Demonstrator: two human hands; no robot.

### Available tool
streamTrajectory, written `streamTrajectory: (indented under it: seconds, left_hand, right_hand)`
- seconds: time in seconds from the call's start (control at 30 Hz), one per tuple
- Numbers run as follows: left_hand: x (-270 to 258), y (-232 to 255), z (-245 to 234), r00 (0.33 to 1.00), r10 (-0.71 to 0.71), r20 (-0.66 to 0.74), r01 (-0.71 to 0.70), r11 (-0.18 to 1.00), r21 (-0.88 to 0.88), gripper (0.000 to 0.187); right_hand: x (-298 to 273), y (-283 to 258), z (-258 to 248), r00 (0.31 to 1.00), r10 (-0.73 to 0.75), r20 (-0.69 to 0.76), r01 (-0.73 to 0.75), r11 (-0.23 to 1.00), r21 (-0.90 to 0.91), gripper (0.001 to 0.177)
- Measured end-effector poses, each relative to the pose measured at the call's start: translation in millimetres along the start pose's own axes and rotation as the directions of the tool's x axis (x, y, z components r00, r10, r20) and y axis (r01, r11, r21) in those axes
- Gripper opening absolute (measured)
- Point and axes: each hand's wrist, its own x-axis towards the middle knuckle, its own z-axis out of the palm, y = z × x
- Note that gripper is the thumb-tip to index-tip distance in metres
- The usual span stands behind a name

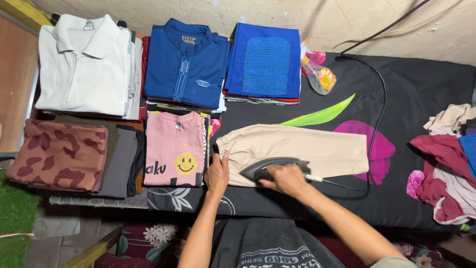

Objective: The person irons a pair of beige trousers on a floral-patterned ironing board. They spray the trousers with water, smooth the fabric, and use an iron to press the legs and waistband. After ironing, the trousers are folded and placed on a stack of folded clothes.

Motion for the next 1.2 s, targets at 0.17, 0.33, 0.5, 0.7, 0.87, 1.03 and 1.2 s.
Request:
streamTrajectory:
  seconds: [0.17, 0.33, 0.5, 0.7, 0.87, 1.03, 1.2]
  left_hand:
    - [4, -2, -2, 1.0, 0.009, -0.015, -0.009, 1.0, 0.016, 0.043]
    - [5, -1, -1, 1.0, -0.013, 0.018, 0.014, 1.0, -0.017, 0.041]
    - [5, -4, 2, 1.0, 0.009, 0.012, -0.01, 0.999, 0.036, 0.04]
    - [8, -7, 5, 0.999, 0.045, -0.002, -0.044, 0.996, 0.083, 0.039]
    - [8, -1, 3, 1.0, 0.01, -0.006, -0.01, 0.994, 0.113, 0.037]
    - [-5, 18, -11, 0.946, 0.175, -0.272, -0.174, 0.984, 0.031, 0.043]
    - [-14, 48, -9, 0.819, 0.434, -0.376, -0.399, 0.901, 0.172, 0.041]
  right_hand:
    - [-17, 39, -26, 0.97, 0.214, -0.114, -0.216, 0.976, -0.005, 0.05]
    - [6, 26, -19, 0.97, 0.226, -0.093, -0.228, 0.974, -0.005, 0.051]
    - [60, -9, 5, 0.975, 0.213, -0.065, -0.212, 0.977, 0.026, 0.053]
    - [48, 12, -7, 0.936, 0.349, 0.049, -0.347, 0.937, -0.038, 0.056]
    - [-6, 91, -43, 0.762, 0.648, 0.025, -0.644, 0.761, -0.075, 0.063]
    - [-44, 147, -72, 0.619, 0.785, 0.018, -0.785, 0.619, 0.028, 0.062]
    - [-17, 128, -56, 0.743, 0.665, 0.078, -0.667, 0.745, -0.006, 0.067]
